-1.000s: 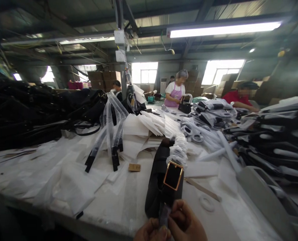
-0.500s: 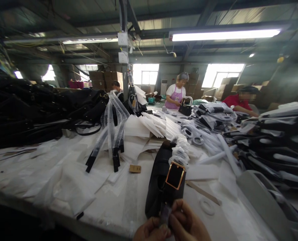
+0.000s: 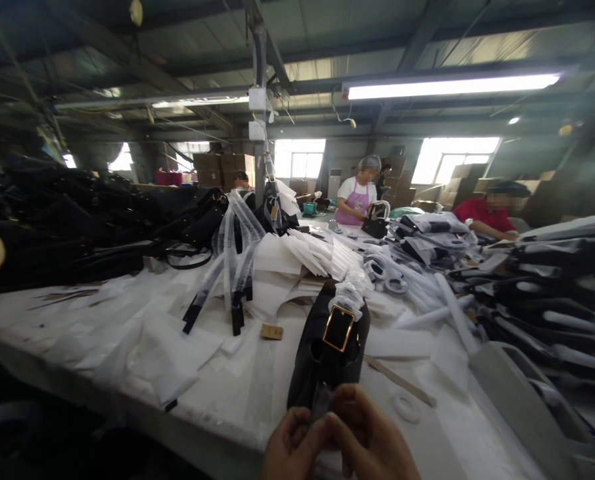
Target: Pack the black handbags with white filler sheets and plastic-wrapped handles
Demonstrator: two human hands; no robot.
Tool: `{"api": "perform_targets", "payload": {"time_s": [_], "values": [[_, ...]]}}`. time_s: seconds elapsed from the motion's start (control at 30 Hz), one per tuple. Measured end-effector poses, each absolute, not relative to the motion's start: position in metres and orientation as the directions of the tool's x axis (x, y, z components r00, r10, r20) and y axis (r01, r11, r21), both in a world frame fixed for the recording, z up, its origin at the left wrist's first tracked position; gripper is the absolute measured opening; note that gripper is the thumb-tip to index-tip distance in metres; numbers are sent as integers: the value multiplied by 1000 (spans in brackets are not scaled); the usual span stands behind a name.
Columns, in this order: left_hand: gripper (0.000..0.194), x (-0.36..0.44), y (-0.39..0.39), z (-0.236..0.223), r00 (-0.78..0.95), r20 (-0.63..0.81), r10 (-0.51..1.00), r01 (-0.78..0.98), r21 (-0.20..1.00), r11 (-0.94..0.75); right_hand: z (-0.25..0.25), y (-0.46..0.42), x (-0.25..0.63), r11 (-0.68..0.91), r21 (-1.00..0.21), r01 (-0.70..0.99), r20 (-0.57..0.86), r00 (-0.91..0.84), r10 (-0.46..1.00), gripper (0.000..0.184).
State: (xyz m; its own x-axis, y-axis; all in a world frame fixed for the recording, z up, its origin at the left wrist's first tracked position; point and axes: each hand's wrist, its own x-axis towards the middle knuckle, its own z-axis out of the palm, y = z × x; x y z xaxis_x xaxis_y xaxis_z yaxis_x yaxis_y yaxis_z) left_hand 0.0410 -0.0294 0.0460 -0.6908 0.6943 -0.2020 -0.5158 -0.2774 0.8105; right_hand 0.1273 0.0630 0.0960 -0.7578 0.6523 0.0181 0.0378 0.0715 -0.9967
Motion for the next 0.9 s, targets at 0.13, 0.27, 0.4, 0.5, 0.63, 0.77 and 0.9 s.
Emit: {"api": "perform_targets", "payload": {"time_s": [0.13,0.27,0.4,0.5,0.63,0.77,0.9], "values": [[63,42,-28,47,-733,-246,634,-508,818,-269,140,92,144,336,-938,89,216,-609,764,49],[73,43,-26,49,-720,-199,665,-422,886,-191,207,114,117,40,-978,-204,178,-723,668,56],[70,40,-27,50,-698,-79,712,-258,955,-146,268,128,77,-147,-963,-224,110,-831,545,37],[63,26,-37,58,-716,77,693,-55,984,-167,307,145,63,49,-985,-164,163,-818,551,30],[49,-9,-56,79,-850,259,459,221,966,-136,353,171,61,237,-966,-108,218,-832,510,31],[49,-37,-63,91,-802,469,369,507,862,8,387,190,60,467,-884,-5,243,-859,451,45],[58,-37,-57,82,-752,463,469,568,816,106,394,202,54,663,-744,76,285,-862,419,73]]}}
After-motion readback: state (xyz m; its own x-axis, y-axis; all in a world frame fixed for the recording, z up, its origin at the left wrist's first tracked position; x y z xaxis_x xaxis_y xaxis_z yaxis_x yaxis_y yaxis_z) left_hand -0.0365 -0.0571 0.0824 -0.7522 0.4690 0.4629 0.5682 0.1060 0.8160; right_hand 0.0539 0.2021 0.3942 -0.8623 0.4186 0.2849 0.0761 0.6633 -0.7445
